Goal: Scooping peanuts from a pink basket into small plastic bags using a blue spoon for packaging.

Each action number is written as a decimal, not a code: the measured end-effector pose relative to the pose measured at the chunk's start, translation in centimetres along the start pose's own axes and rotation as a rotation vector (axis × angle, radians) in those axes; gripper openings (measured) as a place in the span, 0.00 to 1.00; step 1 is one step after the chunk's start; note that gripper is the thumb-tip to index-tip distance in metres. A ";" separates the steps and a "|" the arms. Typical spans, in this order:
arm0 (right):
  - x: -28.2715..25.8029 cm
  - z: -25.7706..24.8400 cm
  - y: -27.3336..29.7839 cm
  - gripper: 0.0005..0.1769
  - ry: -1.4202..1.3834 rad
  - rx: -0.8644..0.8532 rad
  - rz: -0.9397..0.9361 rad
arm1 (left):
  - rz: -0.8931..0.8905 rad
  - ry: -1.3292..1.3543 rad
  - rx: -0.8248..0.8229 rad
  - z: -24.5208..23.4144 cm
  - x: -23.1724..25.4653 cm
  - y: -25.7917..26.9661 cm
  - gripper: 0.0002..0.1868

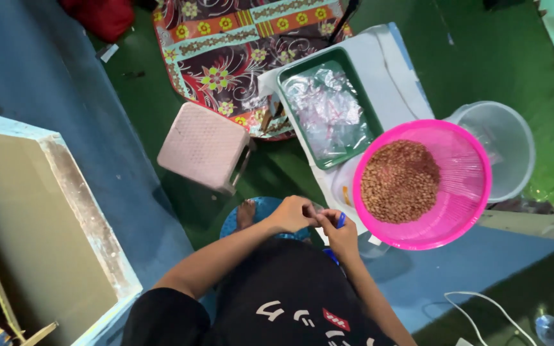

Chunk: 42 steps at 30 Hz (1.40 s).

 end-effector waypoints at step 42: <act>-10.0 -23.6 6.7 0.16 0.611 0.416 -0.542 | 0.828 -0.206 0.781 -8.8 17.5 6.8 0.07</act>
Point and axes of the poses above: each hand's wrist, its own y-axis away from the middle knuckle, its own z-axis out of the palm, x = y × z, the point moved 2 cm from there along -y, towards the middle knuckle, and after that the axes turned 5 degrees about -z, right-handed, at the moved point
